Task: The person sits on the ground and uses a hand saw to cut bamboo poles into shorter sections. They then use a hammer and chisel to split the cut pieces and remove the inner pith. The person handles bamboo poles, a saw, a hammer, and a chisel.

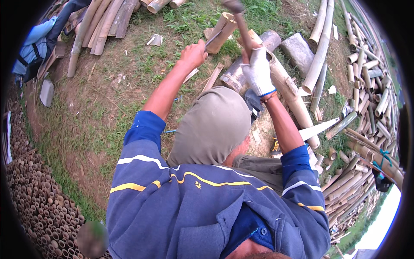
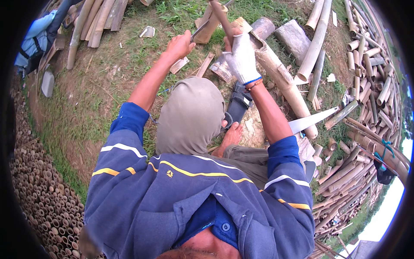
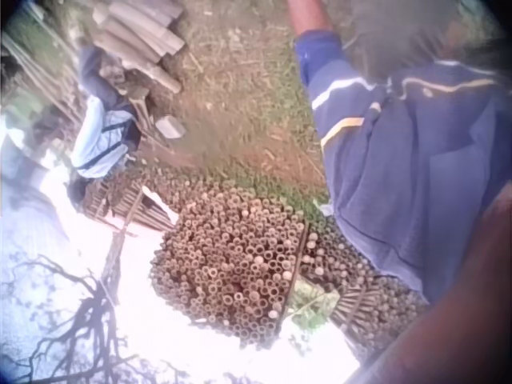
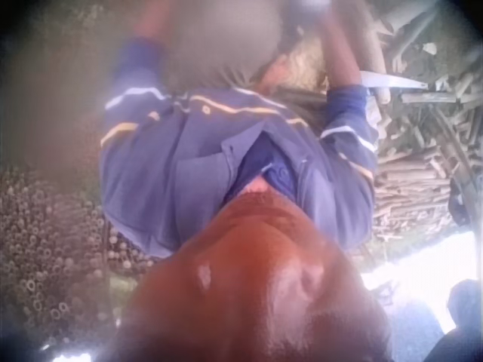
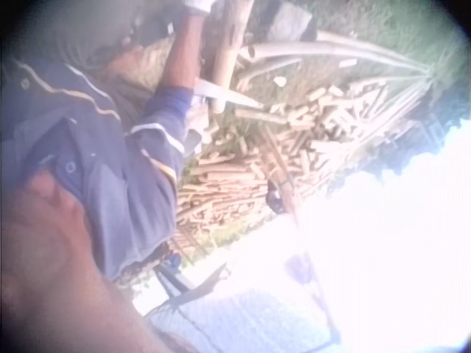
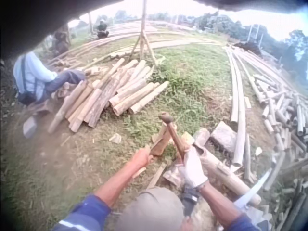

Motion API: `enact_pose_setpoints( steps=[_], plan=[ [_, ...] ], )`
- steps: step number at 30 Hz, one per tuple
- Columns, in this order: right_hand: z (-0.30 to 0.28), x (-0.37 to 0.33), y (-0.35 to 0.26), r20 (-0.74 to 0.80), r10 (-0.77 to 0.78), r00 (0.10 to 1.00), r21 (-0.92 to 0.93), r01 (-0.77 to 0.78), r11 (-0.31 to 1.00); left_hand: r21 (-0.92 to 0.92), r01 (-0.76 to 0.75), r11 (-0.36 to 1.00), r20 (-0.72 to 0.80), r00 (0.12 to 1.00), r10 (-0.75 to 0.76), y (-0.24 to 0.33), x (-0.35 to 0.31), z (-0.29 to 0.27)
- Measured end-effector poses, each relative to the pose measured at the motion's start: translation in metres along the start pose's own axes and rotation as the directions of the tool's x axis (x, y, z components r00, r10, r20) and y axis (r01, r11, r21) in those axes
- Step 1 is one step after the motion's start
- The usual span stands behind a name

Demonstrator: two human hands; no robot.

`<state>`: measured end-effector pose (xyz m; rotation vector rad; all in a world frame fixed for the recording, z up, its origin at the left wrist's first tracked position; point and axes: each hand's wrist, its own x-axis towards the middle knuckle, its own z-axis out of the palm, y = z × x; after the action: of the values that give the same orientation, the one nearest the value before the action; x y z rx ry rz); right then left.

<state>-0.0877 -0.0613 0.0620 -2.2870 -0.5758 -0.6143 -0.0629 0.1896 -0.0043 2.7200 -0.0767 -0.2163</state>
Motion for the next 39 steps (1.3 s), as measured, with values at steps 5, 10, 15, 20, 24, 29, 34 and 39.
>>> enact_pose_setpoints(
  steps=[5, 10, 15, 20, 24, 29, 34, 39],
  plan=[
    [0.012, 0.001, 0.036, 0.535, 0.327, 0.779, -0.164, -0.284, 0.945, 0.079, -0.024, 0.997, -0.002, 1.000, 0.024, 0.010, 0.029, -0.001],
    [-0.059, 0.055, -0.035, 0.149, 0.233, 0.961, 0.144, -0.254, 0.956, 0.020, 0.002, 1.000, 0.045, 0.999, -0.003, 0.001, 0.021, -0.005],
    [-0.092, 0.095, -0.073, -0.165, 0.298, 0.940, 0.507, -0.179, 0.843, 0.033, 0.010, 0.999, 0.037, 0.999, -0.012, -0.006, 0.008, -0.003],
    [0.009, -0.041, 0.063, 0.347, 0.214, 0.913, -0.195, -0.153, 0.969, -0.030, -0.043, 0.999, 0.013, 0.999, 0.043, 0.007, 0.019, 0.003],
    [-0.013, 0.009, 0.006, 0.581, 0.521, 0.625, -0.091, -0.586, 0.805, -0.022, 0.035, 0.999, 0.003, 0.999, -0.035, -0.005, 0.037, -0.011],
    [-0.055, 0.052, -0.024, 0.036, 0.241, 0.970, 0.237, -0.243, 0.941, -0.033, 0.066, 0.997, 0.120, 0.991, -0.061, 0.000, 0.021, -0.007],
    [-0.056, 0.061, -0.049, -0.109, 0.288, 0.952, 0.418, -0.219, 0.882, -0.019, 0.062, 0.998, 0.107, 0.993, -0.059, -0.008, 0.013, -0.004],
    [0.031, -0.058, 0.080, 0.350, 0.333, 0.875, -0.202, -0.277, 0.939, -0.047, -0.006, 0.999, 0.068, 0.998, 0.009, 0.023, 0.019, 0.005]
  ],
)
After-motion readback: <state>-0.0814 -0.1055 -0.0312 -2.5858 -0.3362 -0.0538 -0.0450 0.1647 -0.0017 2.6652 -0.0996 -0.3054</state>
